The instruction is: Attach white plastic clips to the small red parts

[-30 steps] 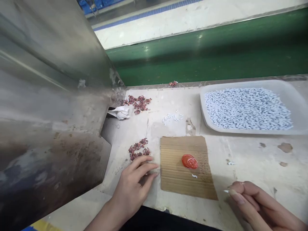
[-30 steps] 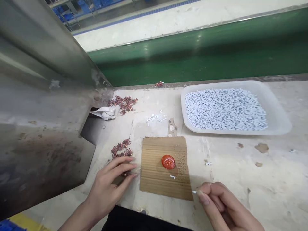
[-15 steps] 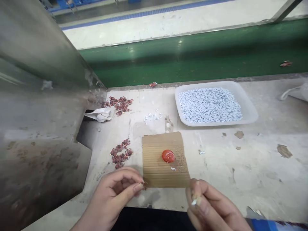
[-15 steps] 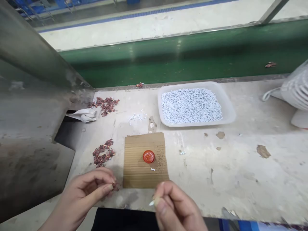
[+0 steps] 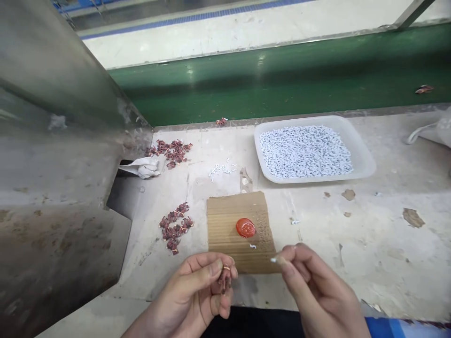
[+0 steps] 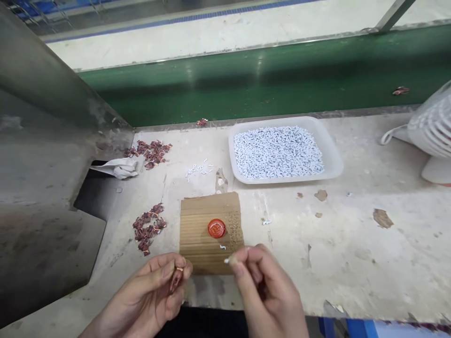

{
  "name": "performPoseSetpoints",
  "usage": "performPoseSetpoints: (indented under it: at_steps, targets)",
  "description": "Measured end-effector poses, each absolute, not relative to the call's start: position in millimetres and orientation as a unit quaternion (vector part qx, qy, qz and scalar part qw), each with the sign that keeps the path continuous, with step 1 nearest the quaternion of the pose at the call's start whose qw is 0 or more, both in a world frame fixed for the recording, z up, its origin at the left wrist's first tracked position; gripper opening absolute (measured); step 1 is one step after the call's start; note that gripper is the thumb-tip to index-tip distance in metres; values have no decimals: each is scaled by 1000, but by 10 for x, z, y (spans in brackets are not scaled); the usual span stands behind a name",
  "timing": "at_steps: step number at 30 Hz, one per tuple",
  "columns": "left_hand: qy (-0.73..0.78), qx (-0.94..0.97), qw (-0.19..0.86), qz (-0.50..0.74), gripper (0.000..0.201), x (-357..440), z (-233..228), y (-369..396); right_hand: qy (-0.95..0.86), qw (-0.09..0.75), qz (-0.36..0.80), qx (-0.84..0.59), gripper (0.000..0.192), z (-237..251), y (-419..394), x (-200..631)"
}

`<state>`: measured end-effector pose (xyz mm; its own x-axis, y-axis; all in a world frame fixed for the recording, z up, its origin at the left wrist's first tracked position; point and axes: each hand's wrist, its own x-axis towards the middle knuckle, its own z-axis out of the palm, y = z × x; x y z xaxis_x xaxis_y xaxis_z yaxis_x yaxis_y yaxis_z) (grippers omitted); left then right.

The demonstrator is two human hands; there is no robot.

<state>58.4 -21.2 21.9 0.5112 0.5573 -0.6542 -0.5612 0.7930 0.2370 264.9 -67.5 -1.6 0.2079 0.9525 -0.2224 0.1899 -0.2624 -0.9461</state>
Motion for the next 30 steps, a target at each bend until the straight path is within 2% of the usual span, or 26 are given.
performPoseSetpoints:
  at_steps: [2,6,12,21,30]
  targets:
    - [407,5,851,333,18,489,190,-207,-520,400,367,-660,21,-135,-553,2736]
    - [432,29,827,358,19,326,112,-189,-595,357,339,-635,15,-220,-324,2809]
    - [441,55,810,382,18,239,16,-185,-679,292,302,-602,17,-169,-164,2819]
    - [439,72,803,396,18,212,9,-133,-724,241,254,-595,15,-77,-81,2795]
    - [433,74,803,402,22,180,7,-147,-718,233,247,-607,16,-84,-101,2776]
